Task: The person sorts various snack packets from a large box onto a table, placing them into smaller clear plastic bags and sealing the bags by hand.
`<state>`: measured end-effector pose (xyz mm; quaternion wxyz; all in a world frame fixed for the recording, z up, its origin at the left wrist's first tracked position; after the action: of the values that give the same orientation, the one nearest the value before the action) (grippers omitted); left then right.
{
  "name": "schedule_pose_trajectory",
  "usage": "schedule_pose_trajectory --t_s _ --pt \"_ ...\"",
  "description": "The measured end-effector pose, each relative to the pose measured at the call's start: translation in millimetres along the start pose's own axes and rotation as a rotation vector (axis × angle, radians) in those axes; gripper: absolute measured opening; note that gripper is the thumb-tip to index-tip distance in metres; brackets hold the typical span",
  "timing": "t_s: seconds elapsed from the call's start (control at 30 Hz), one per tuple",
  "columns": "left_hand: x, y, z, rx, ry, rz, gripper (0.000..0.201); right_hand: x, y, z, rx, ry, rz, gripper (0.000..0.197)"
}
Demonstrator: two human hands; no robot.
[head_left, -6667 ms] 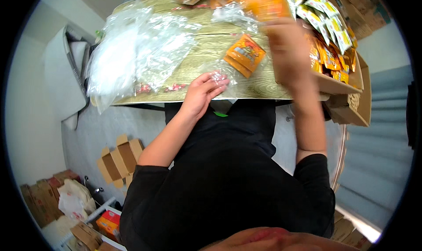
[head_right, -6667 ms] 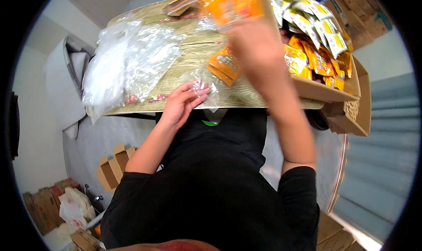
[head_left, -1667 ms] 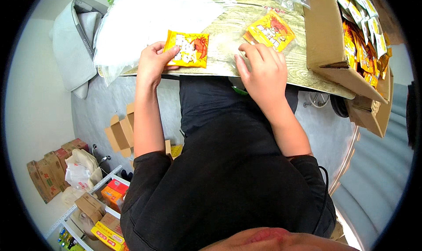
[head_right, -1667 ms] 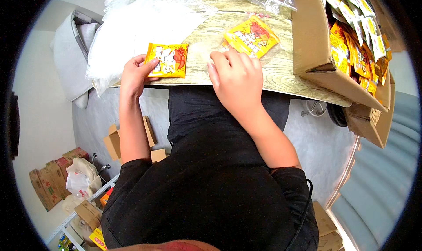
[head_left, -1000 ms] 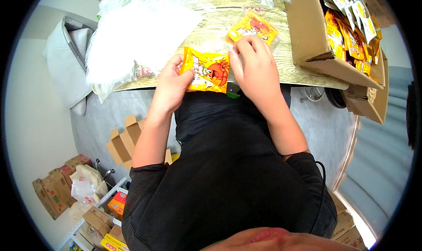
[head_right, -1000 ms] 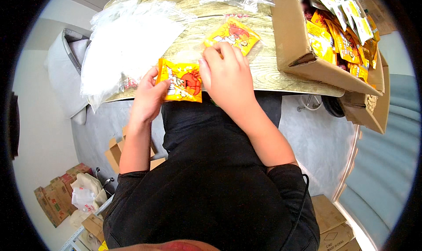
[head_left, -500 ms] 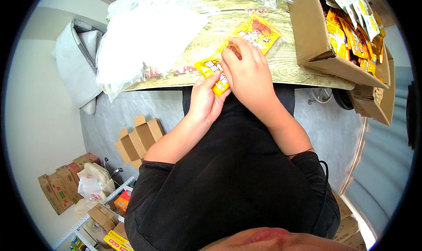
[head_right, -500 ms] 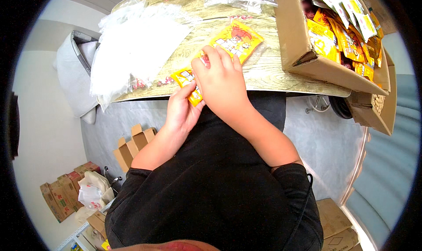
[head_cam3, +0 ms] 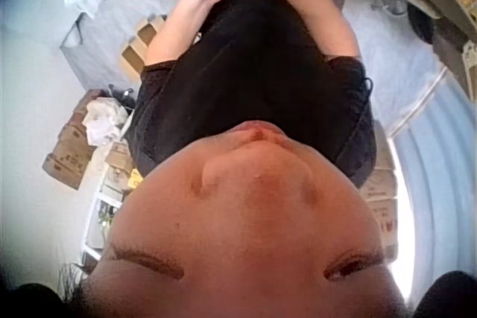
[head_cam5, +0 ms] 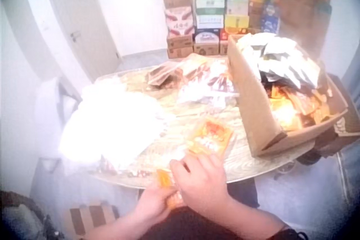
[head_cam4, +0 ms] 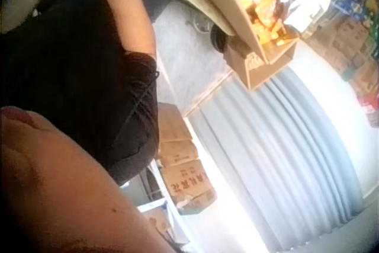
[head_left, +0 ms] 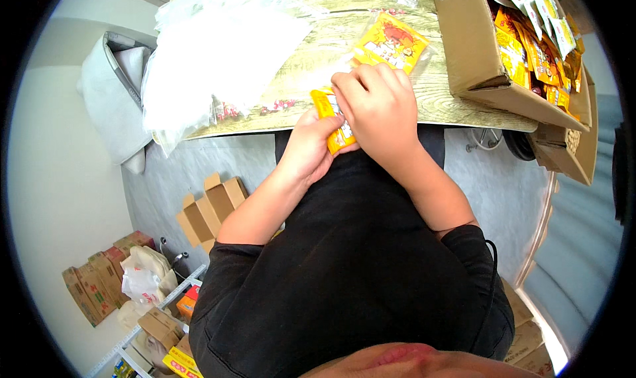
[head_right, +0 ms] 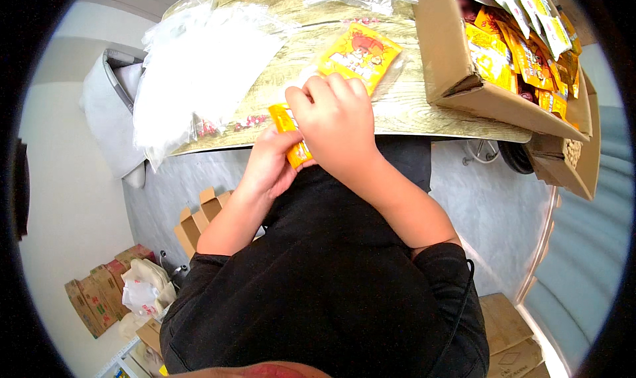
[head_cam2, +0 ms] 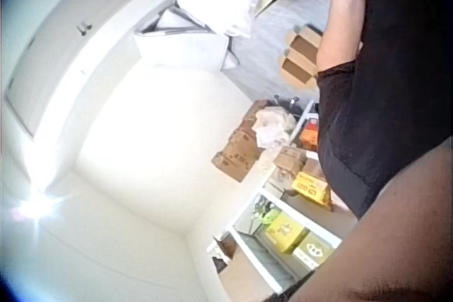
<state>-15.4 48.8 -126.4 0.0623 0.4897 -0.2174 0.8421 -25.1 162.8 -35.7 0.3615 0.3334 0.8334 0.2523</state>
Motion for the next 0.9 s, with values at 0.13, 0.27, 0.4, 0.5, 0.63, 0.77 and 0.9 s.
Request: schedule_pose_trajectory --t_s 0.13,0.27,0.4,0.5,0.63,0.77,0.9 --pt "15.5 2.4 9.8 0.240 -0.108 0.383 0.036 -3.4 -2.0 4.5 0.015 -0.008 -0.045 0.013" --pt "3.7 -6.5 17.4 0.105 -0.042 0.248 0.034 -6.0 -0.6 3.9 0.097 0.035 -0.062 0.009" --pt "7.2 -5.3 26.2 0.212 -0.145 0.326 0.037 -3.2 -0.4 4.6 0.107 0.014 -0.057 0.013" --pt "13.5 -4.1 34.1 0.282 -0.185 0.389 0.040 -1.2 5.9 7.6 0.090 0.000 -0.043 0.021" --pt "13.8 -1.6 41.0 0.294 -0.193 0.449 0.045 3.6 12.7 27.0 -0.018 -0.108 0.044 0.037" --pt "18.4 -8.7 49.1 0.233 -0.067 0.473 0.047 1.6 23.8 47.4 -0.050 -0.168 0.018 0.043" --pt "17.5 -13.0 49.1 0.172 -0.059 0.530 0.050 3.5 24.1 59.4 -0.039 -0.206 -0.118 0.042"
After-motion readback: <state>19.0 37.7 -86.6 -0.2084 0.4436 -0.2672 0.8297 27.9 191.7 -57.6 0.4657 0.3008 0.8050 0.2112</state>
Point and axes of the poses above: each hand's wrist, its own z-axis away from the middle knuckle, its own y-axis out of the back of the hand, x = y × z, the point moved 6 cm from there along -z, towards the middle knuckle, and after that the axes turned 12 degrees about -z, right-handed, at the moved point
